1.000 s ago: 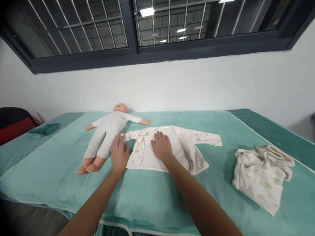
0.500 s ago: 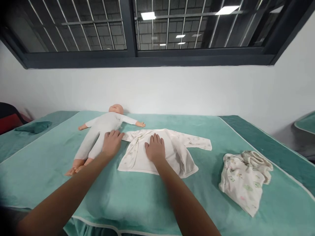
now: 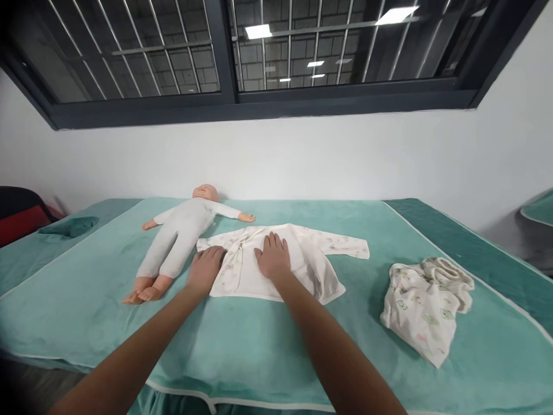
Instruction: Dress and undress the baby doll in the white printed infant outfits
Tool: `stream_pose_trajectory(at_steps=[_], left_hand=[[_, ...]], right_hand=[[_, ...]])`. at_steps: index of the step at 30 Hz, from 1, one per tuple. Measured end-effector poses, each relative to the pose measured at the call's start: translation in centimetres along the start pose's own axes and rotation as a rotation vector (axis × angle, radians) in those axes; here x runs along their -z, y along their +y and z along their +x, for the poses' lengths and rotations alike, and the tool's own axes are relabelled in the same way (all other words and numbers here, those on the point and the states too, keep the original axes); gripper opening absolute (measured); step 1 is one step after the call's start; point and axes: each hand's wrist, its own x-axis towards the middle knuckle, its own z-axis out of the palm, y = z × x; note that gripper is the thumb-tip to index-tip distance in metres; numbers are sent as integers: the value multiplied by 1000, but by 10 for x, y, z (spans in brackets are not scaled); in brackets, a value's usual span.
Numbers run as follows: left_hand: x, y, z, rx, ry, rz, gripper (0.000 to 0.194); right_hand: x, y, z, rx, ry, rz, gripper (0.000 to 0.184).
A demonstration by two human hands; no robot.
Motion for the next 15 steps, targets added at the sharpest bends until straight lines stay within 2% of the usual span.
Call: stream_pose_trajectory(at_steps=[7,11,15], left_hand=[[-3,-2,-6,121,63,28,34],[-2,-3,-10,140,125,-62,34],[-1,-5,-19,144,174,-252,33]], right_hand=[[9,55,-25,-29,135,-67,67],[11,59,-44,0,108,-81,67],[12,54,-65,27,82,-92,70]])
